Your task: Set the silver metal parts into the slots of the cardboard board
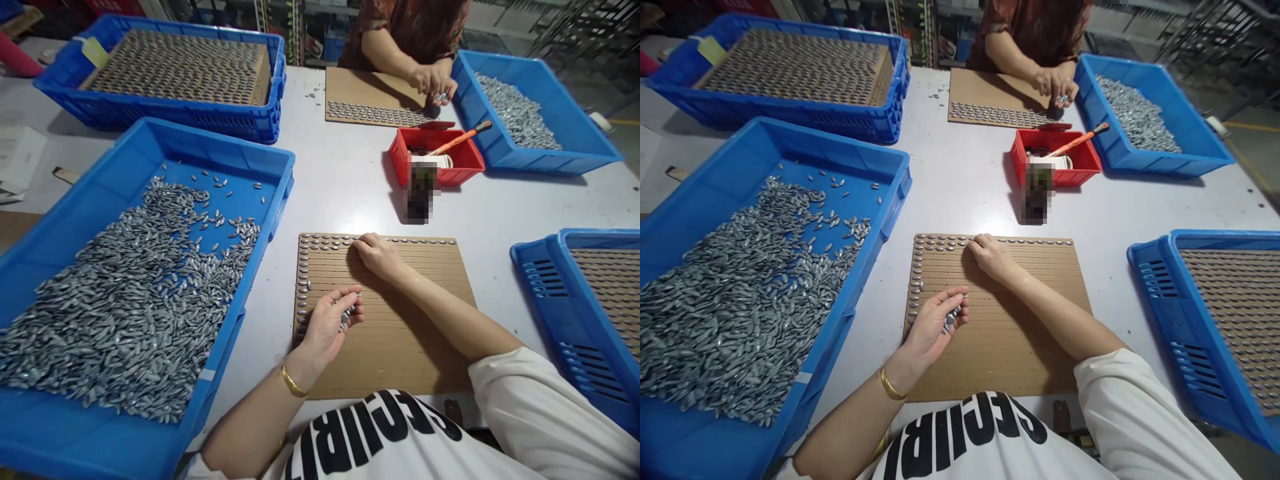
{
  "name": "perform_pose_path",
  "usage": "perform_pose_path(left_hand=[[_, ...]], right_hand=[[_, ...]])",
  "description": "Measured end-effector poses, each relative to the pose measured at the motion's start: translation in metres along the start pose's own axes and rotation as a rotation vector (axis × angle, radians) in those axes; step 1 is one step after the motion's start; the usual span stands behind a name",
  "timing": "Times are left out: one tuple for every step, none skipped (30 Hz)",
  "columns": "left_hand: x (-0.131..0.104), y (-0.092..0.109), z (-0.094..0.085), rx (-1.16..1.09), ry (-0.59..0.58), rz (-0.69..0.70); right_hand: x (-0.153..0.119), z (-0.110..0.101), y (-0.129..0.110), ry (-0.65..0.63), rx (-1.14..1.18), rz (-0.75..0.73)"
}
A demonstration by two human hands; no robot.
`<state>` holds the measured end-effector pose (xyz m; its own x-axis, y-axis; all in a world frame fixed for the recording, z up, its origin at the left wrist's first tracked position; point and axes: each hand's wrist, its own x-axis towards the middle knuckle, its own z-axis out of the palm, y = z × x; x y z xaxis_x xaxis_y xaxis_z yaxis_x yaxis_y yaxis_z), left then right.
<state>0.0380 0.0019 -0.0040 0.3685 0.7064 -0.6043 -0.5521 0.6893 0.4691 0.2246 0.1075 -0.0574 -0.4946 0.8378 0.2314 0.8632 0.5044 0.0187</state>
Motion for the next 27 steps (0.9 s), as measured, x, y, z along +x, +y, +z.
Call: perform_pose_path(left_hand=[[-0.001,0.000,0.000,0.010,-0.009,0.003],[-0.002,-0.001,0.000,0.020,-0.022,0.006],[-0.003,-0.001,0.001,0.030,-0.039,0.007],[-0.004,-0.002,0.001,0.040,-0.058,0.004],[-0.006,-0.002,0.001,0.050,-0.079,0.001],[-0.007,-0.003,0.002,0.063,-0.102,-0.005],[-0.008,-0.004,0.003,0.078,-0.126,-0.013],[-0.010,-0.004,0.003,0.092,-0.149,-0.022],[-0.011,-0.005,0.004,0.106,-0.173,-0.032],[-0.012,-0.006,0.005,0.120,-0.196,-0.046],[-0.013,-0.006,0.005,0.132,-0.214,-0.062],[-0.013,-0.006,0.005,0.142,-0.225,-0.077],[-0.014,-0.007,0.005,0.149,-0.231,-0.086],[-0.014,-0.007,0.005,0.155,-0.231,-0.090],[-0.014,-0.007,0.005,0.159,-0.227,-0.090],[-0.013,-0.007,0.005,0.159,-0.220,-0.087],[-0.013,-0.007,0.005,0.158,-0.212,-0.083],[-0.012,-0.007,0.004,0.157,-0.206,-0.081],[-0.012,-0.008,0.004,0.156,-0.205,-0.081],[-0.012,-0.008,0.004,0.156,-0.206,-0.081],[-0.011,-0.008,0.004,0.158,-0.208,-0.083],[-0.011,-0.008,0.004,0.159,-0.212,-0.084],[-0.011,-0.008,0.004,0.161,-0.214,-0.086],[-0.012,-0.008,0.004,0.161,-0.214,-0.088],[-0.012,-0.008,0.004,0.161,-0.212,-0.089],[-0.012,-0.008,0.004,0.161,-0.209,-0.090],[-0.012,-0.008,0.004,0.161,-0.208,-0.089]], right_hand=[[0.000,-0.001,-0.001,0.004,0.012,0.008],[0.000,-0.003,-0.003,0.015,0.024,0.017],[-0.001,-0.005,-0.006,0.032,0.038,0.024],[-0.001,-0.007,-0.011,0.053,0.055,0.023],[-0.002,-0.009,-0.017,0.073,0.077,0.011],[-0.002,-0.011,-0.025,0.086,0.106,-0.015],[-0.001,-0.013,-0.034,0.090,0.142,-0.056],[-0.001,-0.015,-0.044,0.081,0.182,-0.107],[0.001,-0.016,-0.054,0.061,0.223,-0.165],[0.003,-0.017,-0.063,0.031,0.258,-0.221],[0.006,-0.017,-0.071,-0.007,0.285,-0.270],[0.009,-0.018,-0.078,-0.044,0.307,-0.306],[0.012,-0.018,-0.084,-0.082,0.321,-0.325],[0.015,-0.019,-0.089,-0.117,0.327,-0.325],[0.018,-0.019,-0.092,-0.148,0.327,-0.310],[0.020,-0.020,-0.095,-0.180,0.321,-0.285],[0.022,-0.020,-0.096,-0.212,0.315,-0.258],[0.024,-0.021,-0.098,-0.243,0.312,-0.233],[0.025,-0.021,-0.099,-0.269,0.314,-0.213],[0.025,-0.021,-0.099,-0.291,0.319,-0.198],[0.026,-0.021,-0.099,-0.308,0.323,-0.190],[0.026,-0.022,-0.100,-0.321,0.322,-0.185],[0.026,-0.022,-0.100,-0.333,0.315,-0.183],[0.026,-0.023,-0.099,-0.345,0.301,-0.180],[0.026,-0.023,-0.099,-0.355,0.287,-0.175],[0.026,-0.024,-0.098,-0.362,0.277,-0.169],[0.026,-0.024,-0.097,-0.368,0.274,-0.162]])
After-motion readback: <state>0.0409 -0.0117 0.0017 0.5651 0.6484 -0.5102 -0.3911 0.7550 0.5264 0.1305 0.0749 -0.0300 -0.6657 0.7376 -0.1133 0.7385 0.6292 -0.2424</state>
